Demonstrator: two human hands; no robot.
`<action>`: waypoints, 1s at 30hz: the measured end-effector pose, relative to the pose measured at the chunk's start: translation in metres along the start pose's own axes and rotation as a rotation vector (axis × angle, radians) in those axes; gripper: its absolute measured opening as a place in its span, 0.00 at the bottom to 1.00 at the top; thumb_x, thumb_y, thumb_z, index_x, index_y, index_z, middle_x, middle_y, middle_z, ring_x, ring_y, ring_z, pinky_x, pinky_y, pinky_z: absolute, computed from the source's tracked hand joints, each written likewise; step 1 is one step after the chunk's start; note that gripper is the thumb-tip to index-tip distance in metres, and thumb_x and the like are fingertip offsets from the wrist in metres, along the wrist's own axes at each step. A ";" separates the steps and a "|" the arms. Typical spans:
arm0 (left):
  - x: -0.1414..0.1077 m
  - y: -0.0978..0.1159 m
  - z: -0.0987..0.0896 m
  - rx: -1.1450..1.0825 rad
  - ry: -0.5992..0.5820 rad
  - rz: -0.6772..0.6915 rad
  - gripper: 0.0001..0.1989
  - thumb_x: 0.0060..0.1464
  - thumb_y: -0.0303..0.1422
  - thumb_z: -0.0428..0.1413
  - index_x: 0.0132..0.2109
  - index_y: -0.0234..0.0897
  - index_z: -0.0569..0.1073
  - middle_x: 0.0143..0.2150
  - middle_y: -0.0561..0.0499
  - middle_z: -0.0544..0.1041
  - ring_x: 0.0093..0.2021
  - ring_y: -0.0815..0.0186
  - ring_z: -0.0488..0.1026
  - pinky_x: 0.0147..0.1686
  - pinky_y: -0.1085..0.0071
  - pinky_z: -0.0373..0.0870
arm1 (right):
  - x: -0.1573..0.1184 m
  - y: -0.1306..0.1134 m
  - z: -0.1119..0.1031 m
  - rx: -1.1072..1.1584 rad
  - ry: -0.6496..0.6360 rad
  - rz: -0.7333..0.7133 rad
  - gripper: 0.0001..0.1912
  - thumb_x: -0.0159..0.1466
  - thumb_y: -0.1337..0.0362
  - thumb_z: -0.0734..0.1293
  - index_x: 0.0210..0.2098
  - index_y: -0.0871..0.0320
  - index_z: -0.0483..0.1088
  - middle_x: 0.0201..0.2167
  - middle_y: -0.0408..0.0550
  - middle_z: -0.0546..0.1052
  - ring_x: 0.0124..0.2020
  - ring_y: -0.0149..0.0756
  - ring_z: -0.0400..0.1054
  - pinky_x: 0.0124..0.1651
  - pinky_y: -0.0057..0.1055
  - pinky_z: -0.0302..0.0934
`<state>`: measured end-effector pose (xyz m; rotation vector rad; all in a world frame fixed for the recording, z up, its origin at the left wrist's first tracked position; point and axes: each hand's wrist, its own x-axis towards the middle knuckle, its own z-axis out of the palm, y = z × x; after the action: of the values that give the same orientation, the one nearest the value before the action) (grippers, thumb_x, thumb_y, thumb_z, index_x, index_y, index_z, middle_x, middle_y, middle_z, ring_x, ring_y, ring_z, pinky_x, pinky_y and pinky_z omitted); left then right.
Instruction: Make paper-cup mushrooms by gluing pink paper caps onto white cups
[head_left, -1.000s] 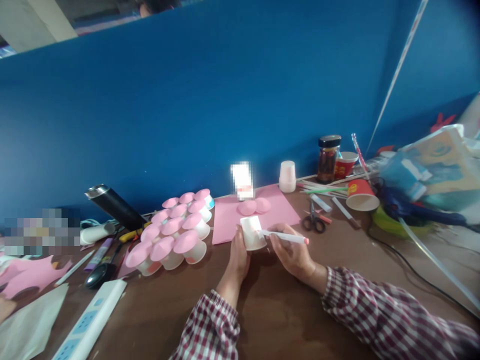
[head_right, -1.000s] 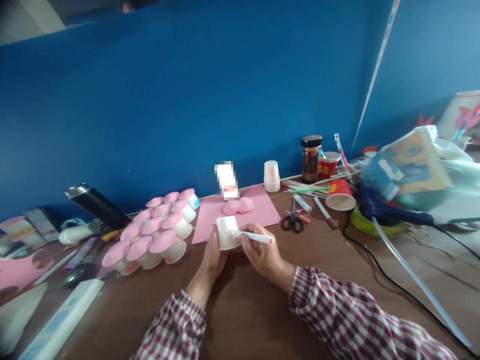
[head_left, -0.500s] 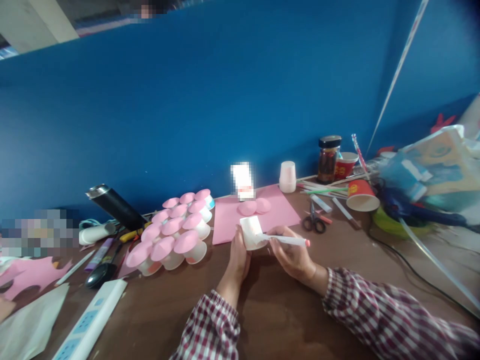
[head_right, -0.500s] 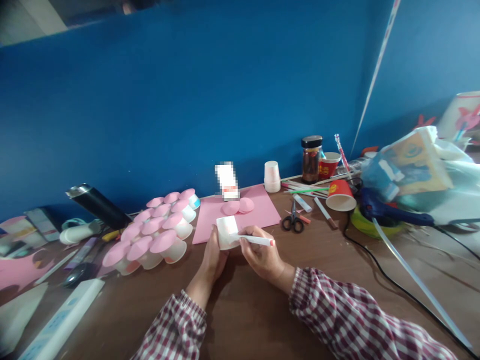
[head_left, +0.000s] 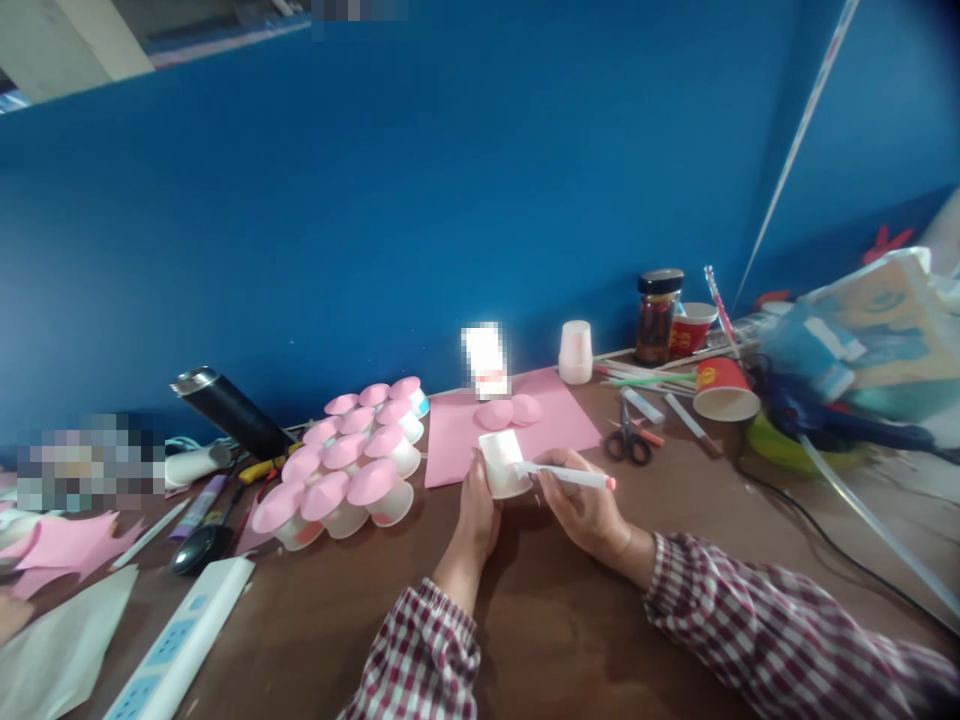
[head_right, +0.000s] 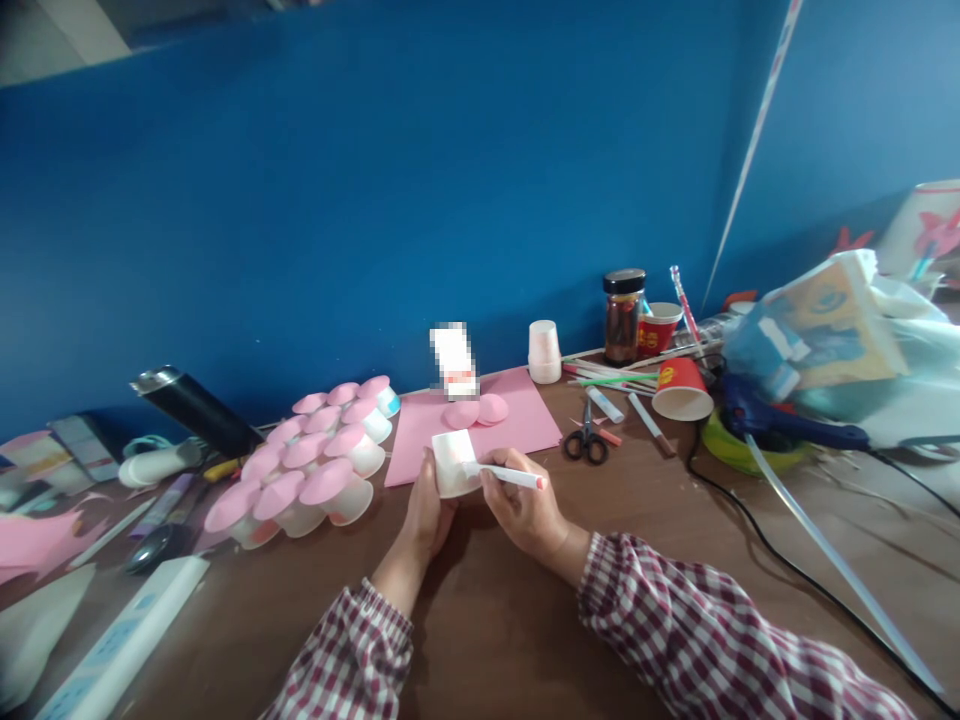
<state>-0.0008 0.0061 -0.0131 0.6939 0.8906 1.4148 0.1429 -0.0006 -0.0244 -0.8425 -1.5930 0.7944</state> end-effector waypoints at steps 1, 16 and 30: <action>0.000 0.000 0.000 0.003 -0.004 0.002 0.24 0.57 0.51 0.50 0.39 0.33 0.74 0.35 0.47 0.79 0.35 0.62 0.74 0.40 0.66 0.68 | 0.000 0.000 0.000 0.002 0.001 -0.001 0.07 0.66 0.61 0.62 0.41 0.57 0.67 0.26 0.47 0.74 0.25 0.34 0.70 0.26 0.28 0.66; 0.000 -0.001 -0.002 0.033 -0.007 0.012 0.25 0.56 0.52 0.50 0.39 0.32 0.75 0.35 0.46 0.79 0.35 0.62 0.75 0.41 0.65 0.69 | 0.001 -0.004 -0.001 -0.043 0.002 -0.018 0.06 0.66 0.62 0.62 0.41 0.57 0.68 0.26 0.47 0.74 0.25 0.33 0.69 0.26 0.27 0.65; 0.002 -0.002 -0.003 0.015 0.000 0.000 0.25 0.56 0.52 0.51 0.39 0.32 0.75 0.35 0.46 0.79 0.35 0.62 0.74 0.40 0.65 0.69 | 0.002 -0.009 -0.002 -0.054 0.008 -0.019 0.06 0.66 0.62 0.63 0.39 0.57 0.68 0.26 0.46 0.73 0.24 0.32 0.68 0.24 0.26 0.63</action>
<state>-0.0023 0.0076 -0.0166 0.7051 0.9018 1.4091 0.1434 -0.0032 -0.0154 -0.8668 -1.6195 0.7365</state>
